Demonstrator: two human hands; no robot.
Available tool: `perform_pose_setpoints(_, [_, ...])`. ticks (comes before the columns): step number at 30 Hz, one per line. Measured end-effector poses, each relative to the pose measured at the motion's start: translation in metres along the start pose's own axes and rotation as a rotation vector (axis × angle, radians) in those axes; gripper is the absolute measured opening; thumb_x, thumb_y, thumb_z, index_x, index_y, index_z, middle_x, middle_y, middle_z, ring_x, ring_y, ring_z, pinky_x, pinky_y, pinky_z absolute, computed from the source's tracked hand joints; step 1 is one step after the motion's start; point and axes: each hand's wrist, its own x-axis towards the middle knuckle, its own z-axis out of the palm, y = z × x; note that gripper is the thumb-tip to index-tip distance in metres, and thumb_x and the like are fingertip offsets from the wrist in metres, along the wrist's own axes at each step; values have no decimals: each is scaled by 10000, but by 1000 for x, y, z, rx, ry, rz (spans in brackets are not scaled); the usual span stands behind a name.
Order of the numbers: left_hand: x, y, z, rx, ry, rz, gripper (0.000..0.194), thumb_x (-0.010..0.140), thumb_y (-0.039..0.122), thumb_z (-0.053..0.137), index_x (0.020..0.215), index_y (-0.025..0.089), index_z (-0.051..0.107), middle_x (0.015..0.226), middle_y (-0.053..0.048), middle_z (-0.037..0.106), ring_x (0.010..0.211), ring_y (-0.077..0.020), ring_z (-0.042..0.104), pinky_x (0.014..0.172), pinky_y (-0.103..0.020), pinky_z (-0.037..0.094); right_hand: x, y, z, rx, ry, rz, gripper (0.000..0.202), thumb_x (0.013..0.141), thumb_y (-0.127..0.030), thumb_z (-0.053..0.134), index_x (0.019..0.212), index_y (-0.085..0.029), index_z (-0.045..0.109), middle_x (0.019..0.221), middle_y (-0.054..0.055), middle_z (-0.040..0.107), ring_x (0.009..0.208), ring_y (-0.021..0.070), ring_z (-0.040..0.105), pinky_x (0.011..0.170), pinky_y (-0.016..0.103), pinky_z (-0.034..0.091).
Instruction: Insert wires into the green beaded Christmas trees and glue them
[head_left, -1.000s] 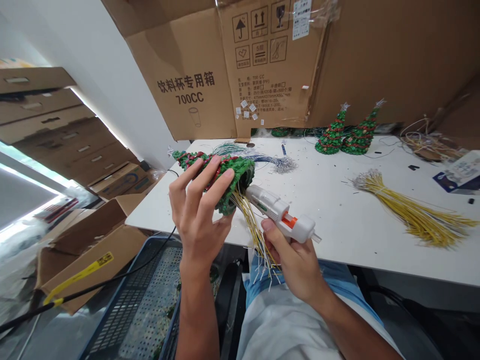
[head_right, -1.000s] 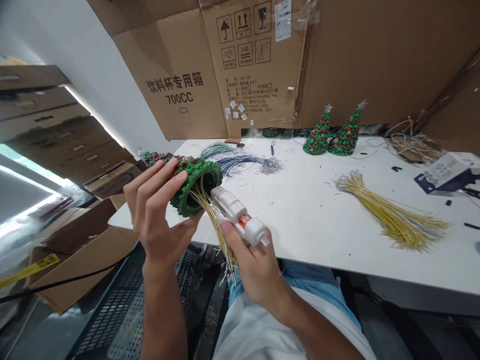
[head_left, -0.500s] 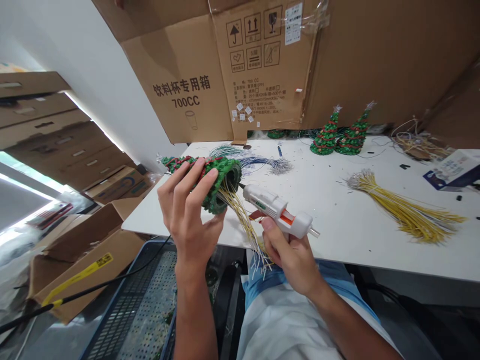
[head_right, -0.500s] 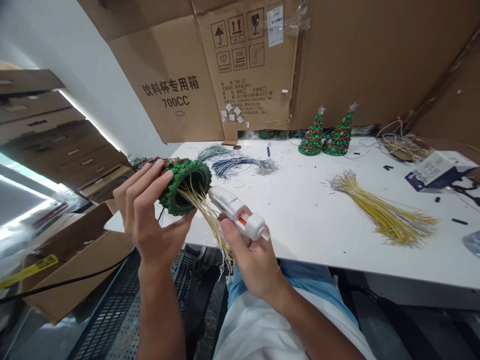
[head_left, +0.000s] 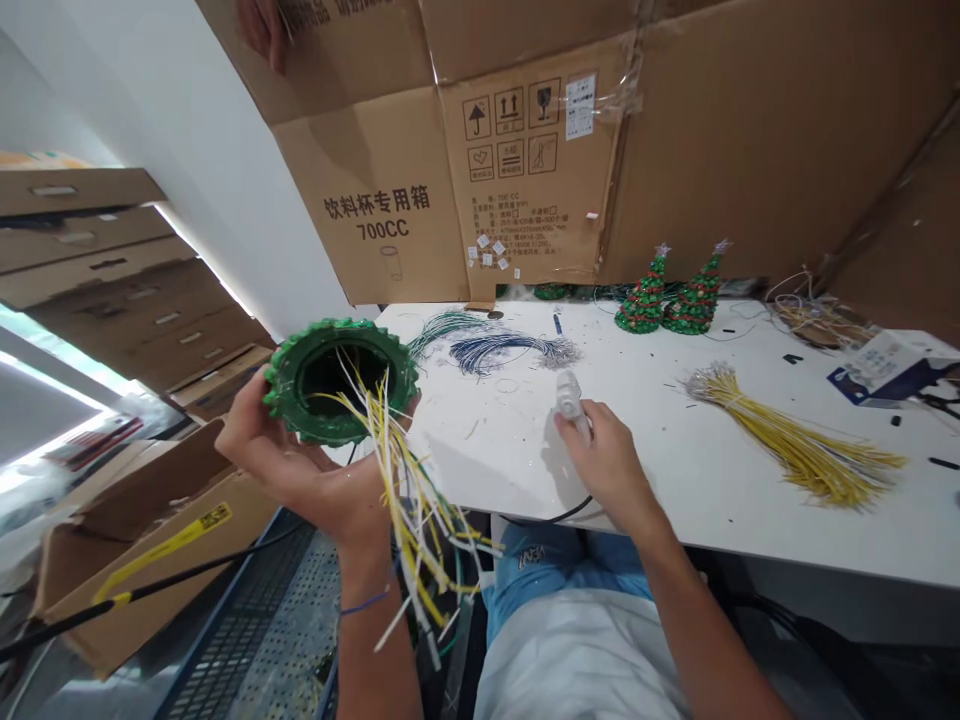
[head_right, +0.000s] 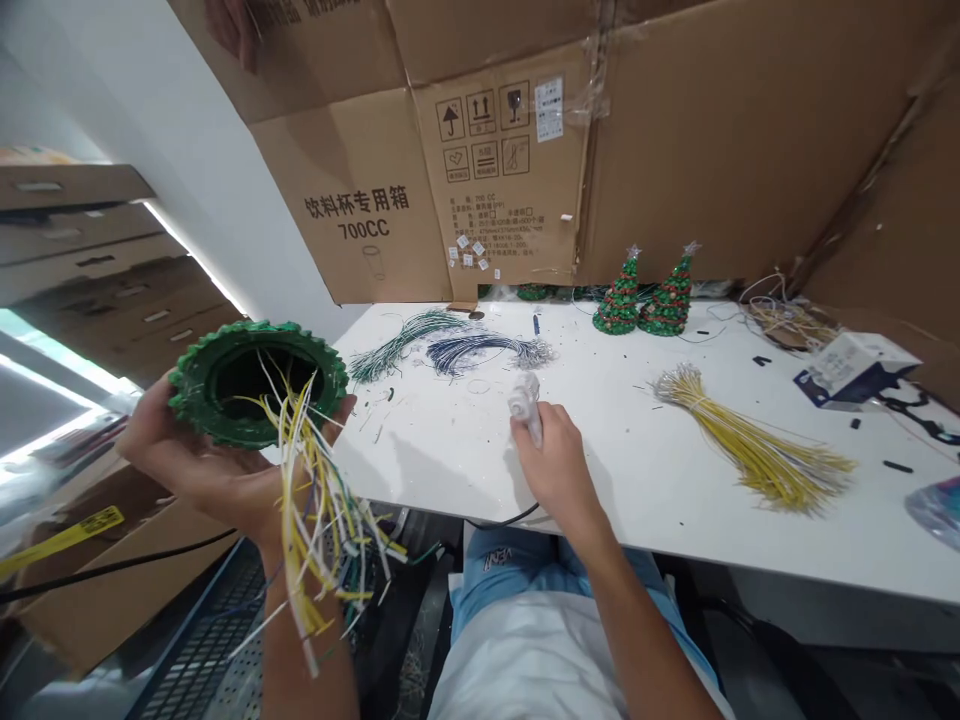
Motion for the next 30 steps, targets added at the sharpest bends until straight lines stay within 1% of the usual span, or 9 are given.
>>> perform_pose_setpoints(2, [-1, 4, 0, 7, 8, 10, 347, 947, 619, 772, 1126, 328, 715, 1460, 11, 754, 1641, -401, 426, 982, -589, 708, -2, 2, 10, -67, -4, -2, 227, 1023, -411, 556, 996, -205, 646, 1072, 112, 610, 955, 297, 673, 873, 431, 540])
perform_pose_setpoints(4, [-2, 4, -1, 11, 51, -4, 336, 964, 600, 766, 1158, 333, 705, 1483, 16, 738, 1611, -399, 476, 954, -559, 719, -9, -3, 23, -129, -30, 3, 220, 1048, -360, 529, 1115, -177, 631, 1192, 144, 562, 871, 275, 684, 794, 416, 545])
perform_pose_setpoints(9, [0, -2, 3, -103, 448, -310, 502, 1030, 465, 737, 1486, 347, 566, 1582, -43, 644, 1506, -385, 611, 1045, -594, 672, -29, -21, 52, -245, -108, -27, 238, 1071, -216, 488, 1289, -138, 543, 1288, 176, 537, 780, 246, 707, 686, 383, 511])
perform_pose_setpoints(11, [1, -4, 8, -172, 522, -316, 613, 981, 381, 801, 1534, 307, 546, 1554, -85, 652, 1468, -392, 645, 1102, -624, 649, -34, -26, 58, -284, -137, -45, 238, 1062, -189, 508, 1294, -150, 545, 1294, 173, 559, 822, 255, 725, 698, 375, 509])
perform_pose_setpoints(15, [0, -9, 11, -240, 487, -201, 716, 870, 216, 876, 1518, 294, 583, 1520, -112, 677, 1448, -393, 660, 1174, -645, 609, -37, -30, 54, -347, -192, -94, 182, 1047, -225, 585, 1223, -181, 608, 1297, 169, 623, 950, 304, 718, 779, 400, 525])
perform_pose_setpoints(20, [-4, -13, 6, -163, 348, -118, 747, 884, 222, 891, 1538, 325, 545, 1543, -104, 679, 1445, -377, 661, 1189, -633, 589, -30, -28, 29, -334, -142, -236, 115, 1061, -255, 600, 1073, -213, 706, 1119, 144, 736, 1065, 353, 649, 906, 463, 521])
perform_pose_setpoints(23, [-3, -13, 5, -119, 295, -28, 761, 874, 235, 921, 1534, 316, 550, 1516, -124, 705, 1434, -374, 668, 1205, -637, 567, -24, -32, 9, 22, 28, -286, 167, 1095, -264, 574, 1016, -217, 714, 1012, 88, 754, 953, 271, 666, 882, 416, 524])
perform_pose_setpoints(26, [1, -9, 6, -112, 250, 14, 732, 894, 177, 898, 1526, 323, 559, 1505, -118, 722, 1452, -357, 660, 1194, -619, 579, -25, -42, -10, 437, 64, -243, 187, 1107, -331, 620, 994, -227, 727, 902, 21, 747, 811, 197, 682, 778, 341, 536])
perform_pose_setpoints(30, [3, -2, 10, -113, 204, 48, 718, 900, 91, 864, 1516, 317, 572, 1489, -113, 740, 1456, -338, 663, 1161, -586, 613, -39, -58, -26, 530, 102, -309, 101, 1082, -281, 682, 1034, -241, 761, 929, 18, 758, 815, 180, 688, 751, 322, 537])
